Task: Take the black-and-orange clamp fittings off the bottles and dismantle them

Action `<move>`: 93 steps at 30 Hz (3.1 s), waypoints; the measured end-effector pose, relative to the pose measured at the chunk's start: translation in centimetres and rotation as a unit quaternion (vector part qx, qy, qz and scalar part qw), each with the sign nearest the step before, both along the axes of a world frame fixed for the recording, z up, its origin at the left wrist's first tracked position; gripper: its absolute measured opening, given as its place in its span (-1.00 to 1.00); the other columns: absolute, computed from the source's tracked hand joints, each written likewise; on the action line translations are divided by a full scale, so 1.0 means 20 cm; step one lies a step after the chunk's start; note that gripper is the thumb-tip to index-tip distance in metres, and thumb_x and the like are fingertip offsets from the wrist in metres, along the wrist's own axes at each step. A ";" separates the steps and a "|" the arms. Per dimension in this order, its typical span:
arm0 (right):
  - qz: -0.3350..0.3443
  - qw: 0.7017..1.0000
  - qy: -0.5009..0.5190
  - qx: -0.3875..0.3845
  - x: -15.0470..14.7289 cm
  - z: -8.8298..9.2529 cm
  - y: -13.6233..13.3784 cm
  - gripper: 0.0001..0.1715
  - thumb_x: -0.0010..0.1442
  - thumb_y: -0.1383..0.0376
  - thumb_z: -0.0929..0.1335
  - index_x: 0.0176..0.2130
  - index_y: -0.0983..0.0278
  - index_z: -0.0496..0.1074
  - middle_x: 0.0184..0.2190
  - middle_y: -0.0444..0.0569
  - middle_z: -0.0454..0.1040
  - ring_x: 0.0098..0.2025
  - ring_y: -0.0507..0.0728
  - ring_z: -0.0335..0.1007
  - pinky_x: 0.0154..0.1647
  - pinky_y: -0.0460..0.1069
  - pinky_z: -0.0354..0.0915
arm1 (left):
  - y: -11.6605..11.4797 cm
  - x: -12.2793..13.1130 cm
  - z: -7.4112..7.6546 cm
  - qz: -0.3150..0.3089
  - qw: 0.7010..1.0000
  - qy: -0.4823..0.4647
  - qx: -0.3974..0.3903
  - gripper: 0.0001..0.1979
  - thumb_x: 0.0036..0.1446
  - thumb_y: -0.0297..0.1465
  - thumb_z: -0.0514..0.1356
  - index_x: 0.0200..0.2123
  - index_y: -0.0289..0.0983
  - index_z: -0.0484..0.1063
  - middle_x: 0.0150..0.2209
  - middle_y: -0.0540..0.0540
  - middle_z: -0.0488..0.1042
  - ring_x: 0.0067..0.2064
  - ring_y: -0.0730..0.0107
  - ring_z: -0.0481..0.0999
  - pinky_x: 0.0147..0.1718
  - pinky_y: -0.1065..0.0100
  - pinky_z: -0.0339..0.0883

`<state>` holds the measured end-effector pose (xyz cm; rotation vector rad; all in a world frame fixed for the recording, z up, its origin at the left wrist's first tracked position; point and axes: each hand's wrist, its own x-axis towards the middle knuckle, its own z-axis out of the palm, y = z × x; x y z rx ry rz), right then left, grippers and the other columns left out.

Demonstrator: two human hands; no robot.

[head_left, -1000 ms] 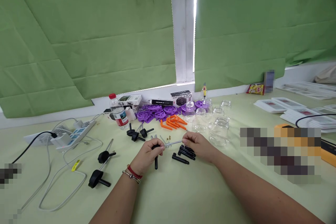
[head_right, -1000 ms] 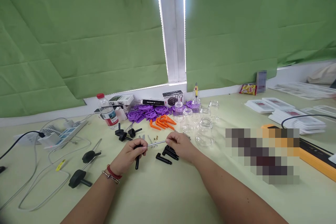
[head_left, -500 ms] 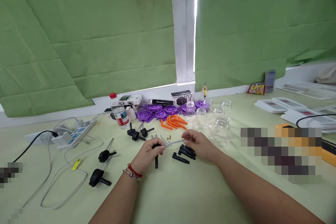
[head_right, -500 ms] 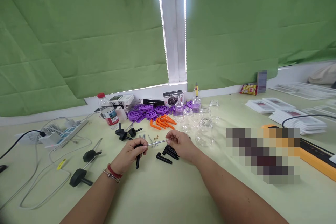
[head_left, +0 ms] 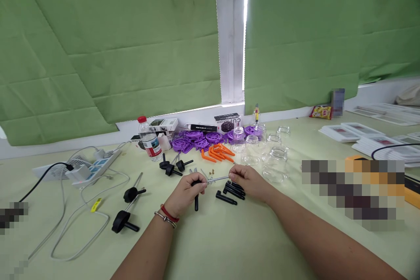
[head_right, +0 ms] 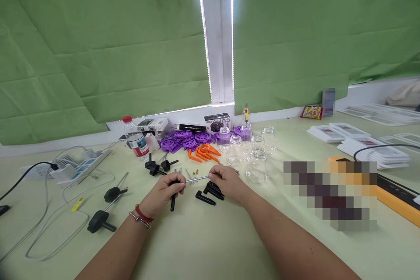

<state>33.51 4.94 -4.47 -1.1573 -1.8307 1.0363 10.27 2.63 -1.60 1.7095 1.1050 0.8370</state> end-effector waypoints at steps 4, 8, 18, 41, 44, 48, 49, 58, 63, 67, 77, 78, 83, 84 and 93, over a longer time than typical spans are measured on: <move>0.007 1.000 -0.010 -0.008 0.00 0.00 0.00 -0.66 0.18 0.08 0.21 -0.47 0.25 0.30 -0.58 -0.20 0.19 -0.53 -0.01 0.05 -0.47 -0.09 0.08 | 0.00 0.00 0.00 -0.001 1.000 -0.002 0.000 -0.87 0.06 -0.33 0.14 -0.42 -0.29 0.36 -0.54 0.04 0.36 -0.54 0.54 0.20 -0.52 0.46 0.08; 0.011 1.000 -0.009 -0.013 0.01 -0.01 0.00 -0.61 0.21 0.07 0.18 -0.48 0.26 0.30 -0.57 -0.18 0.21 -0.53 -0.01 0.05 -0.47 -0.09 0.09 | -0.01 0.01 0.00 0.004 1.000 -0.014 -0.002 -0.85 0.04 -0.32 0.16 -0.44 -0.30 0.37 -0.55 0.04 0.35 -0.54 0.54 0.21 -0.52 0.46 0.09; 0.014 0.999 0.037 0.019 0.00 -0.03 0.01 -0.87 0.13 0.23 0.27 -0.35 0.25 0.33 -0.48 -0.17 0.27 -0.44 0.00 0.14 -0.42 -0.09 0.12 | 0.00 0.00 0.00 0.009 1.000 -0.010 -0.005 -0.86 0.05 -0.33 0.16 -0.43 -0.30 0.36 -0.54 0.03 0.35 -0.53 0.54 0.21 -0.53 0.47 0.08; 0.010 0.998 0.054 -0.002 0.00 -0.03 0.00 -0.77 0.14 0.14 0.28 -0.26 0.23 0.33 -0.48 -0.18 0.25 -0.46 0.00 0.13 -0.43 -0.09 0.13 | 0.00 -0.01 0.00 0.013 1.000 -0.013 -0.007 -0.87 0.05 -0.35 0.15 -0.44 -0.30 0.35 -0.54 0.03 0.34 -0.51 0.53 0.21 -0.54 0.47 0.06; 0.008 0.998 0.069 0.014 0.00 -0.03 0.00 -0.78 0.11 0.17 0.30 -0.24 0.23 0.34 -0.44 -0.16 0.28 -0.41 0.02 0.18 -0.36 -0.08 0.17 | 0.00 0.00 0.00 0.013 1.000 -0.014 -0.005 -0.88 0.05 -0.36 0.15 -0.45 -0.30 0.36 -0.54 0.03 0.34 -0.51 0.53 0.21 -0.54 0.47 0.06; 0.003 0.999 0.020 0.026 0.00 -0.03 0.00 -0.85 0.12 0.21 0.28 -0.36 0.24 0.36 -0.50 -0.16 0.29 -0.45 0.01 0.14 -0.40 -0.07 0.13 | 0.00 -0.01 -0.01 0.012 1.000 -0.004 -0.002 -0.89 0.06 -0.36 0.14 -0.44 -0.29 0.37 -0.54 0.03 0.35 -0.51 0.53 0.20 -0.54 0.47 0.06; 0.001 1.000 0.011 0.025 0.00 -0.03 0.00 -0.85 0.12 0.21 0.27 -0.37 0.24 0.36 -0.51 -0.17 0.28 -0.47 0.01 0.13 -0.42 -0.08 0.12 | 0.00 -0.01 -0.01 0.011 1.000 -0.003 -0.002 -0.89 0.06 -0.36 0.14 -0.43 -0.29 0.37 -0.54 0.03 0.35 -0.51 0.53 0.20 -0.54 0.47 0.06; 0.006 1.000 -0.004 0.017 0.00 -0.02 0.01 -0.82 0.14 0.20 0.26 -0.39 0.25 0.35 -0.54 -0.18 0.25 -0.50 0.00 0.10 -0.46 -0.09 0.10 | 0.00 0.00 -0.01 0.013 1.000 -0.003 -0.005 -0.88 0.05 -0.35 0.14 -0.43 -0.29 0.37 -0.54 0.03 0.35 -0.51 0.52 0.20 -0.52 0.46 0.07; 0.008 1.000 -0.001 0.004 0.00 -0.02 0.00 -0.80 0.14 0.18 0.25 -0.40 0.24 0.34 -0.55 -0.18 0.24 -0.51 -0.01 0.08 -0.47 -0.10 0.09 | -0.01 0.00 0.00 0.014 1.000 0.000 -0.004 -0.86 0.04 -0.33 0.15 -0.44 -0.29 0.37 -0.54 0.02 0.36 -0.49 0.50 0.23 -0.51 0.45 0.08; 0.009 1.000 -0.004 0.000 0.00 -0.01 -0.01 -0.79 0.13 0.16 0.25 -0.42 0.24 0.32 -0.56 -0.19 0.21 -0.52 -0.01 0.06 -0.48 -0.10 0.08 | -0.01 0.00 0.01 0.014 1.000 -0.002 -0.004 -0.86 0.04 -0.33 0.15 -0.45 -0.29 0.37 -0.54 0.02 0.35 -0.49 0.49 0.24 -0.52 0.45 0.08; 0.012 1.000 -0.016 -0.004 -0.01 0.00 -0.02 -0.61 0.21 0.06 0.18 -0.49 0.26 0.27 -0.58 -0.19 0.16 -0.53 -0.01 0.01 -0.50 -0.11 0.05 | -0.01 0.00 0.01 0.009 1.000 -0.001 -0.007 -0.86 0.04 -0.33 0.15 -0.45 -0.29 0.36 -0.53 0.02 0.36 -0.49 0.50 0.24 -0.50 0.45 0.09; 0.011 1.000 -0.019 -0.002 -0.01 -0.01 -0.02 -0.60 0.21 0.06 0.18 -0.49 0.26 0.27 -0.59 -0.19 0.16 -0.53 -0.01 0.02 -0.50 -0.11 0.06 | -0.01 0.00 0.01 0.010 1.000 0.000 -0.007 -0.86 0.04 -0.33 0.15 -0.45 -0.29 0.36 -0.53 0.02 0.35 -0.49 0.50 0.24 -0.50 0.45 0.09; 0.002 1.000 -0.003 -0.009 -0.01 -0.03 -0.01 -0.66 0.17 0.05 0.22 -0.39 0.25 0.34 -0.54 -0.17 0.26 -0.50 0.00 0.12 -0.48 -0.10 0.12 | -0.01 0.00 0.00 0.008 1.000 -0.007 0.001 -0.85 0.04 -0.32 0.15 -0.45 -0.29 0.36 -0.53 0.02 0.35 -0.48 0.49 0.25 -0.49 0.45 0.09; 0.002 1.000 0.012 -0.006 -0.01 -0.03 -0.01 -0.70 0.15 0.07 0.25 -0.34 0.24 0.35 -0.50 -0.16 0.29 -0.47 0.01 0.16 -0.45 -0.10 0.15 | 0.00 0.00 0.00 0.009 1.000 -0.007 0.000 -0.85 0.04 -0.32 0.15 -0.45 -0.29 0.36 -0.53 0.02 0.35 -0.48 0.49 0.25 -0.50 0.45 0.09; 0.013 1.000 0.013 -0.010 -0.01 -0.01 -0.02 -0.81 0.09 0.18 0.29 -0.40 0.25 0.39 -0.56 -0.17 0.29 -0.51 0.00 0.15 -0.49 -0.09 0.11 | 0.00 0.00 -0.01 0.006 1.000 -0.006 -0.001 -0.85 0.04 -0.31 0.15 -0.44 -0.29 0.38 -0.54 0.01 0.37 -0.49 0.48 0.26 -0.49 0.44 0.12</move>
